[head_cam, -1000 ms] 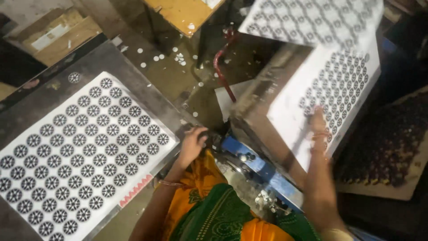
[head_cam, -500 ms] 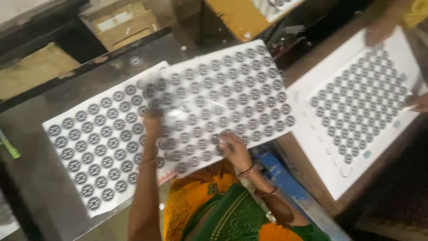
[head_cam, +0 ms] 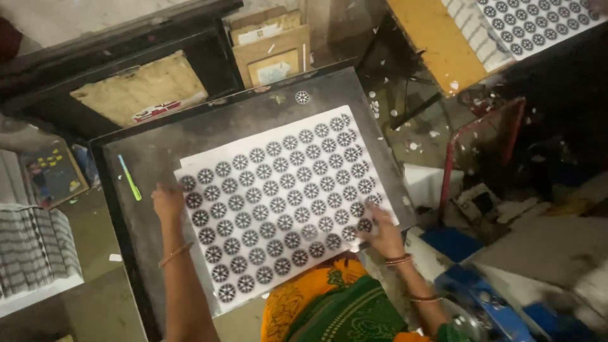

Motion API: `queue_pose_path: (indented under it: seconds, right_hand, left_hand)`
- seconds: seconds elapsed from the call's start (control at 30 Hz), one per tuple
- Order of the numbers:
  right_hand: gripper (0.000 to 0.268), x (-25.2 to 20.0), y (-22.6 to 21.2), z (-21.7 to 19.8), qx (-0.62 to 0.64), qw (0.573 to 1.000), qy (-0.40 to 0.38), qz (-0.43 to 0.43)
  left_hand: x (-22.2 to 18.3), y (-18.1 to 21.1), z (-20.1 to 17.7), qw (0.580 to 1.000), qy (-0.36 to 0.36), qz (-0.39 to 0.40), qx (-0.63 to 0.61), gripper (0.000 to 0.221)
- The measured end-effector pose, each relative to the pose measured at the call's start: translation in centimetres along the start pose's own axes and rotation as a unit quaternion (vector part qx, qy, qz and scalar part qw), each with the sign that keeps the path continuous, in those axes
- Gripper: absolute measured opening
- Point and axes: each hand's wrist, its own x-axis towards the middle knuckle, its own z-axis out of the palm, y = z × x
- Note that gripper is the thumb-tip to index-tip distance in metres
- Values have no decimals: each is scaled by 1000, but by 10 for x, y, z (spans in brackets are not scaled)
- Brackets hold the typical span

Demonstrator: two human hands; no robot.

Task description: The recorder is placing paper sheets with printed circular patterns onto a manual die-cutting press, operating the lever to cut the circles, and then removing the processed sheets.

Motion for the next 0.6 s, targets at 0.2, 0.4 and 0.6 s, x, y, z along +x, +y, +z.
queue_pose_path:
  seconds: [0.2,0.4,0.6]
  right_hand:
    - [144,-9,46,-9,-341,930,-8,136]
    - [109,-1,65,-2,-274,938,26,209]
    - [102,-13,95,-4,-230,967,56,99]
  left_hand:
    - [95,17,56,971,68,208,95,53]
    - [108,25,85,957,-106,235,135,28]
    - [67,73,47,966,-77,208,135,33]
